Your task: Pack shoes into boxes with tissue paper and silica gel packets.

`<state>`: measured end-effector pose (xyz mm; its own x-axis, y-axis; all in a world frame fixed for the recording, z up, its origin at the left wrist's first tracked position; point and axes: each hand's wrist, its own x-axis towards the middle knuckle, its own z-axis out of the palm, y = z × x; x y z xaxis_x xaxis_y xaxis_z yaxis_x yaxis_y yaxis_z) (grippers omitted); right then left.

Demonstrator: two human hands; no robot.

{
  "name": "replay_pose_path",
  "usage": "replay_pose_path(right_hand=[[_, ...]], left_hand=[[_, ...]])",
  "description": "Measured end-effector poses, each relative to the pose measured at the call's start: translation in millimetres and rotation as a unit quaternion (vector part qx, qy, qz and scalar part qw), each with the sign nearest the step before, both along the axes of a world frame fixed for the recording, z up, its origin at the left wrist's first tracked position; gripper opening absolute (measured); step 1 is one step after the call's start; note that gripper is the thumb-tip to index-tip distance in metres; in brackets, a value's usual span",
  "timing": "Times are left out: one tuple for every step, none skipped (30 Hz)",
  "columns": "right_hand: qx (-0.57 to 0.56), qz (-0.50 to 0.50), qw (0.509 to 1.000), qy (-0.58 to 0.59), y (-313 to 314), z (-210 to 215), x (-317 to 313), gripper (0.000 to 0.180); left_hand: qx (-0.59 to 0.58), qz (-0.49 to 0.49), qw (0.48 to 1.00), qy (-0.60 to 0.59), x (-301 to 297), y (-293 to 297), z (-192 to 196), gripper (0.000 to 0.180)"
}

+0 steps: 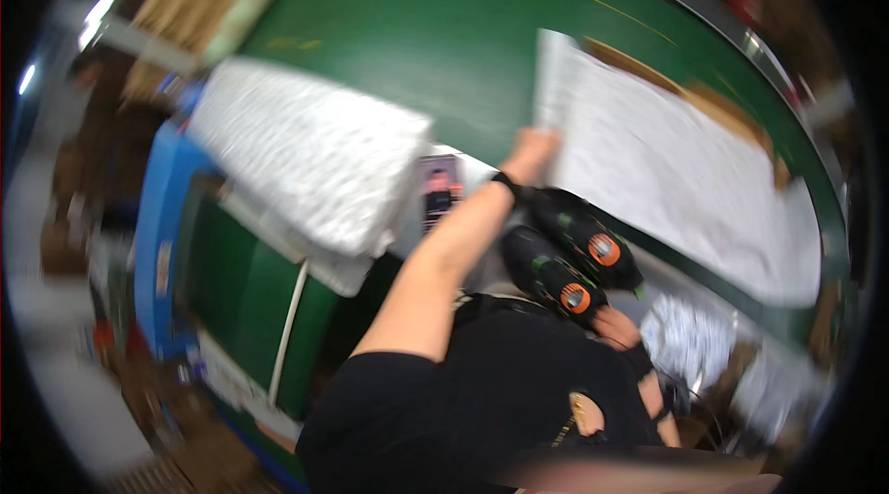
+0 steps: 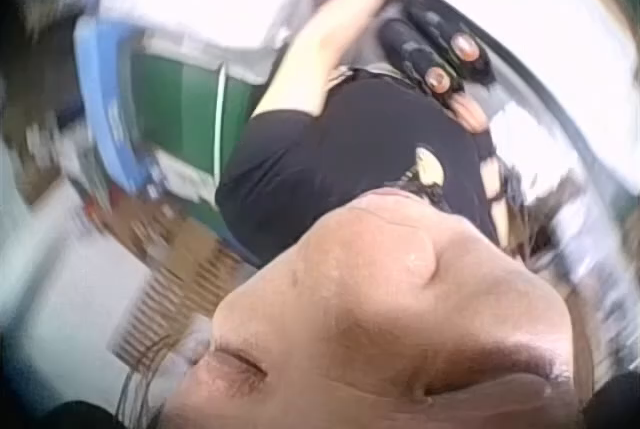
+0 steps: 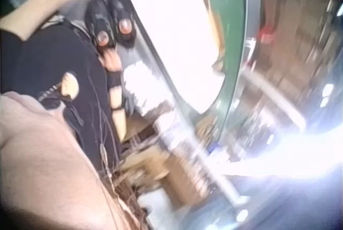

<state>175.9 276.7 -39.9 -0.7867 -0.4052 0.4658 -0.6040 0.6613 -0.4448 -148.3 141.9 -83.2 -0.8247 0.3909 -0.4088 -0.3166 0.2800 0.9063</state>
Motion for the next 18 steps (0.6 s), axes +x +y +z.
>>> replay_pose_path(right_hand=[[0.225,-0.08,0.969,0.066,-12.1,-6.0,10.4,0.024],[0.217,-0.137,0.966,-0.012,-28.7,7.3,5.9,0.023],[0.213,-0.21,0.954,0.008,-38.0,13.4,0.5,0.019],[0.231,-0.194,0.953,-0.033,-40.9,20.9,-8.5,0.009],[0.266,-0.206,0.937,-0.092,-42.5,22.9,-11.3,0.011],[0.24,-0.189,0.945,-0.119,-43.3,28.3,-10.1,0.011],[0.276,-0.173,0.938,-0.114,-41.4,32.2,-15.8,0.011],[0.264,-0.166,0.942,-0.124,-40.1,41.5,-20.2,0.013],[0.196,-0.151,0.96,-0.129,-37.7,55.6,-28.0,0.012],[0.128,-0.136,0.973,-0.135,-32.4,70.5,-32.7,0.012],[0.111,-0.126,0.964,-0.203,-24.6,84.9,-35.4,0.017],[0.055,-0.127,0.957,-0.255,-14.0,106.8,-40.9,0.019],[0.0,-0.136,0.957,-0.257,-1.4,116.2,-44.8,0.02],[-0.055,-0.142,0.954,-0.259,11.0,122.1,-48.8,0.021],[-0.2,-0.148,0.933,-0.26,18.5,132.1,-56.9,0.023],[-0.34,-0.148,0.892,-0.258,24.0,138.9,-65.7,0.025],[-0.399,-0.204,0.851,-0.273,27.3,141.1,-75.8,0.024],[-0.453,-0.257,0.804,-0.286,31.2,142.2,-88.1,0.023]], left_hand=[[-0.017,-0.008,1.0,-0.01,1.4,-2.9,16.3,0.036],[0.007,0.041,0.998,-0.038,-4.9,-15.0,5.0,0.036],[0.07,0.058,0.993,-0.079,-6.5,-8.6,-5.1,0.036],[0.074,0.053,0.993,-0.077,-11.5,-11.3,-16.8,0.035],[0.087,0.028,0.994,-0.059,-4.9,-0.1,-9.4,0.035],[0.102,0.011,0.994,-0.038,2.7,8.3,-0.1,0.034],[0.106,-0.015,0.993,-0.04,1.9,11.9,-4.9,0.034],[0.088,0.002,0.996,-0.012,-0.9,10.8,-11.2,0.034],[0.07,0.022,0.997,0.019,-6.3,7.9,-16.4,0.033],[0.071,0.007,0.997,0.017,-9.4,4.2,-15.6,0.033],[0.043,0.035,0.997,0.057,-13.6,-1.8,-11.7,0.033],[0.009,0.073,0.992,0.103,-21.0,-11.1,-6.8,0.033],[0.008,0.07,0.992,0.107,-30.7,-21.6,-5.2,0.033],[0.015,0.078,0.99,0.116,-39.8,-32.3,-6.1,0.034],[0.022,0.088,0.988,0.124,-50.4,-41.2,-7.1,0.034],[0.019,0.09,0.988,0.126,-59.0,-48.6,-5.3,0.034],[-0.037,0.08,0.98,0.177,-66.7,-52.7,-2.1,0.036],[-0.094,0.072,0.967,0.226,-74.4,-57.5,0.8,0.037]])
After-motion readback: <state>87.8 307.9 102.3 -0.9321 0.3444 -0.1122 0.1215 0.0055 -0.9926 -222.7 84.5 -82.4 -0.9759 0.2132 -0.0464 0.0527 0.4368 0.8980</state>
